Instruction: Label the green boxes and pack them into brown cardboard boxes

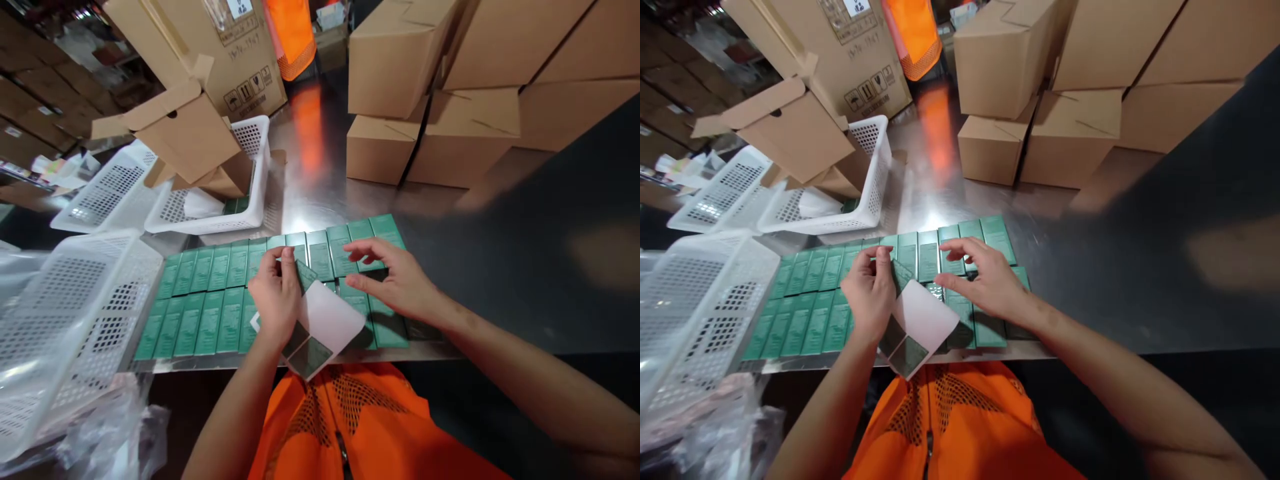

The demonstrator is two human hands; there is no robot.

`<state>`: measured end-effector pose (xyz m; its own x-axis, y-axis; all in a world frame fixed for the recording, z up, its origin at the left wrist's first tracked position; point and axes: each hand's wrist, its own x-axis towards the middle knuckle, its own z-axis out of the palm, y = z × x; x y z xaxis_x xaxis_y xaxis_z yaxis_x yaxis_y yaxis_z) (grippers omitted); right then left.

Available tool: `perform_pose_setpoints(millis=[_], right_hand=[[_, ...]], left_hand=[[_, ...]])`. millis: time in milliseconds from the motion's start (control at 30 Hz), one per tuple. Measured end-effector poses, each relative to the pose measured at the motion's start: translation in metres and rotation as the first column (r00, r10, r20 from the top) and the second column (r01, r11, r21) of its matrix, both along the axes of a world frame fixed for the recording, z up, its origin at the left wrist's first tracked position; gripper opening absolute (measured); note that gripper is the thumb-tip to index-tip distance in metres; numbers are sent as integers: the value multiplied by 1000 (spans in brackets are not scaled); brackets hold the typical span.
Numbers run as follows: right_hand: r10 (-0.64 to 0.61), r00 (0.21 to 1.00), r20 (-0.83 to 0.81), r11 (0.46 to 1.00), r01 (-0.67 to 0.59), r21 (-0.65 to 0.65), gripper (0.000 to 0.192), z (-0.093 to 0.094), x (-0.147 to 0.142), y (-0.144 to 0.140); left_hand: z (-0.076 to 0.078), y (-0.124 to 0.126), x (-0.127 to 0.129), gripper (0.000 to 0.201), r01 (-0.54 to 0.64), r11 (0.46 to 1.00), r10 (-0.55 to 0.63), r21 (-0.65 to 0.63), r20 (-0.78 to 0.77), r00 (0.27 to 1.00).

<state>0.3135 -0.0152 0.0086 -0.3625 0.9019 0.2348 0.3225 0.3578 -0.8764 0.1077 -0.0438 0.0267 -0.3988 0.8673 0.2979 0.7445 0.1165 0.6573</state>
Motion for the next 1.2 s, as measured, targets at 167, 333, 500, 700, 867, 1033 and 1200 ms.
perform_pose_setpoints(millis=[167,333,500,700,867,1033,1200], right_hand=[[-85,995,-48,996,86,31,17,12,-30,-26],[-176,983,57,804,110,584,10,3,-31,-27],[-133,959,252,525,-147,838,21,-2,-26,-34],[286,938,196,493,-320,809,23,25,-2,-64],[246,935,-257,920,-141,365,15,38,51,-66],[-318,819,-478,937,350,-23,18,-23,79,-36],[-440,797,-414,894,433,-116,42,-70,60,-15]], left_hand=[[0,-9,16,35,40,995,-54,95,151,987],[15,-9,8,39,199,979,-136,-31,626,768],[26,-8,-6,48,367,915,-100,-168,786,610],[20,1,-34,52,376,908,-41,-185,854,518],[22,10,-51,33,375,891,18,-257,845,535],[10,-20,-1,29,539,700,-362,-468,418,833],[-7,-47,59,72,560,389,-887,-731,-132,443]])
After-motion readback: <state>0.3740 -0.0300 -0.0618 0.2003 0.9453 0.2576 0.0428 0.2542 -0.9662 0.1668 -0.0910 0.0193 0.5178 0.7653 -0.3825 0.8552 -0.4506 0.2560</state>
